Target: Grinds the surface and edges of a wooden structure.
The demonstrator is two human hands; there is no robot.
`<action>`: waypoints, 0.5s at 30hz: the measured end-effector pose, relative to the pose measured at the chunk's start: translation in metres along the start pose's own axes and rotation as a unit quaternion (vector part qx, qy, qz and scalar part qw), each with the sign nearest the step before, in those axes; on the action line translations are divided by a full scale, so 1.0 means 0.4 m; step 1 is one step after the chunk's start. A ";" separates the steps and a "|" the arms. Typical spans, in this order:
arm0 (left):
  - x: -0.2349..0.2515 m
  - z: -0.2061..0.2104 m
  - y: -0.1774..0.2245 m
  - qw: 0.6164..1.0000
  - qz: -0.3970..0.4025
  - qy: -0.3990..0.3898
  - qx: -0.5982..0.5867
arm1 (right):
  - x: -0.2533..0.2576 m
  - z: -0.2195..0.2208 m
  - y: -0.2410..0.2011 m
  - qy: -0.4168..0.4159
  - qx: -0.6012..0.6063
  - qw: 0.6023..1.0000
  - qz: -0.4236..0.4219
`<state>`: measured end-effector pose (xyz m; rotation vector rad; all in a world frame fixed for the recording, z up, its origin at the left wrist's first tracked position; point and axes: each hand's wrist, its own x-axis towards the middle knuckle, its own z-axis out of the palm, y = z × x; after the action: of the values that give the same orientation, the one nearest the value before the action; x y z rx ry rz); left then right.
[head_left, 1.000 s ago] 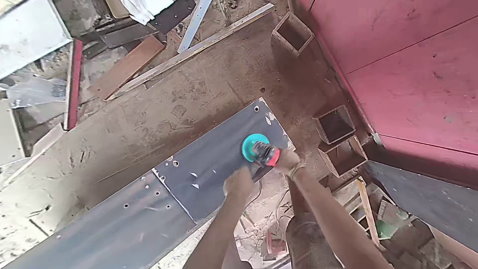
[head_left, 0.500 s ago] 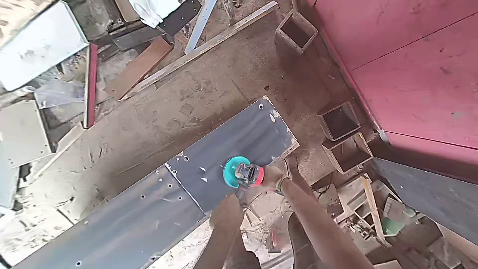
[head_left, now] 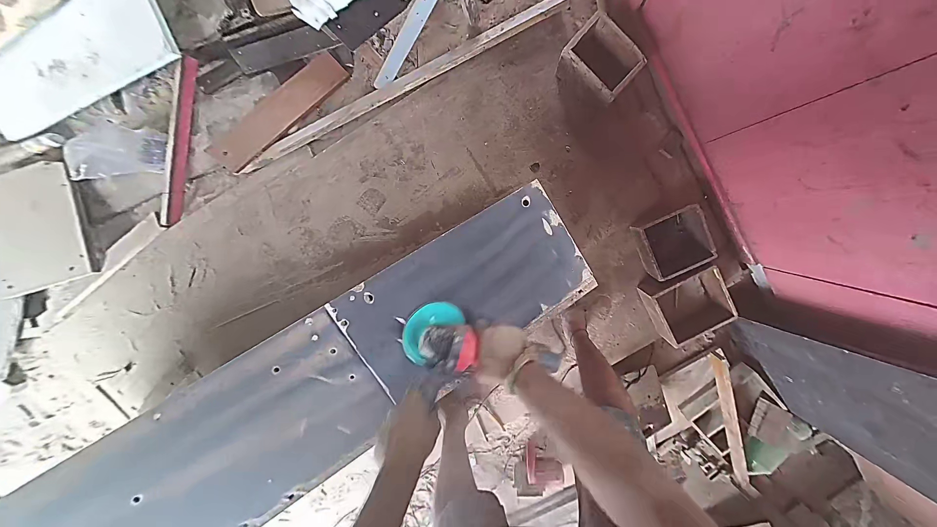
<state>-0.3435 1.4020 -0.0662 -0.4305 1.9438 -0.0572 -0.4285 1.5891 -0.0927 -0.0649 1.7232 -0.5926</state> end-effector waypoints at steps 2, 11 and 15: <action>0.020 -0.088 0.197 0.999 0.029 -0.010 0.043 | -0.012 -0.087 0.138 0.063 0.025 0.995 0.071; -0.055 -0.272 0.529 0.990 0.079 -0.067 0.095 | 0.031 -0.246 0.397 0.066 0.060 0.990 0.109; -0.087 -0.208 0.355 0.990 0.003 -0.091 0.111 | 0.043 -0.126 0.267 -0.012 0.030 0.999 0.038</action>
<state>-0.4449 1.5325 -0.0350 -0.2719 1.7368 -0.2213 -0.4506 1.6931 -0.1471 0.0352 1.6750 -0.5859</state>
